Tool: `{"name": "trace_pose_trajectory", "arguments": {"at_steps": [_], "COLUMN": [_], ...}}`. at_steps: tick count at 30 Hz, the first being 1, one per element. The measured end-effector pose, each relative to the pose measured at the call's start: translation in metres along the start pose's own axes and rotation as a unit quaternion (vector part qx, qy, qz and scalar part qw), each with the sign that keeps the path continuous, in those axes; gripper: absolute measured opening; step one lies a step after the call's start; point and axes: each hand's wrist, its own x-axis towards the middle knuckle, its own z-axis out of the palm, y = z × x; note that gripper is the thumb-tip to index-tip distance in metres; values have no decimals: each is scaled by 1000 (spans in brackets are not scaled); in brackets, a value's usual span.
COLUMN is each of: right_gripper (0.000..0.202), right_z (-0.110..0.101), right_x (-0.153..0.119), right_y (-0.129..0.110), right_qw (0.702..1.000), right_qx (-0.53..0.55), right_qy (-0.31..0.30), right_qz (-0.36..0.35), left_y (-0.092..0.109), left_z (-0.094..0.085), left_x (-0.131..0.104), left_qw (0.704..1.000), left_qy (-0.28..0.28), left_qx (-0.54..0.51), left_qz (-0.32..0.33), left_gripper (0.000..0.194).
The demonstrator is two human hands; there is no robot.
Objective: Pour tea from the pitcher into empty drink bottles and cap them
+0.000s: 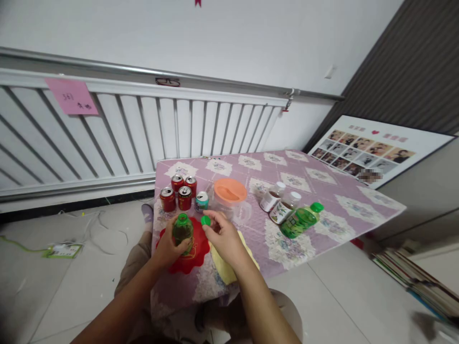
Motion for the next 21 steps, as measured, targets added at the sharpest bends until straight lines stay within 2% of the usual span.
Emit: {"name": "trace_pose_trajectory", "arguments": {"at_steps": [3,7,16,21], "right_gripper": [38,36,37,35], "right_z": [2,10,20,22], "right_x": [17,34,49,53], "right_y": [-20,-34,-45,-45], "right_qw": [998,986,955,942], "right_qx": [-21,-74,-147,-177], "right_qy": [-57,-129,-220,-246], "right_qz": [-27,-79,-134,-147], "left_y": [-1,1,3,6], "left_z": [0,-1,-1,-3], "left_x": [1,3,4,4], "left_qw": [1000,1000,999,999], "left_qy": [-2,-5,-3,-12], "left_qx": [-4,3,-8,-5], "left_qz": [6,29,42,43], "left_gripper": [73,72,73,71]}}
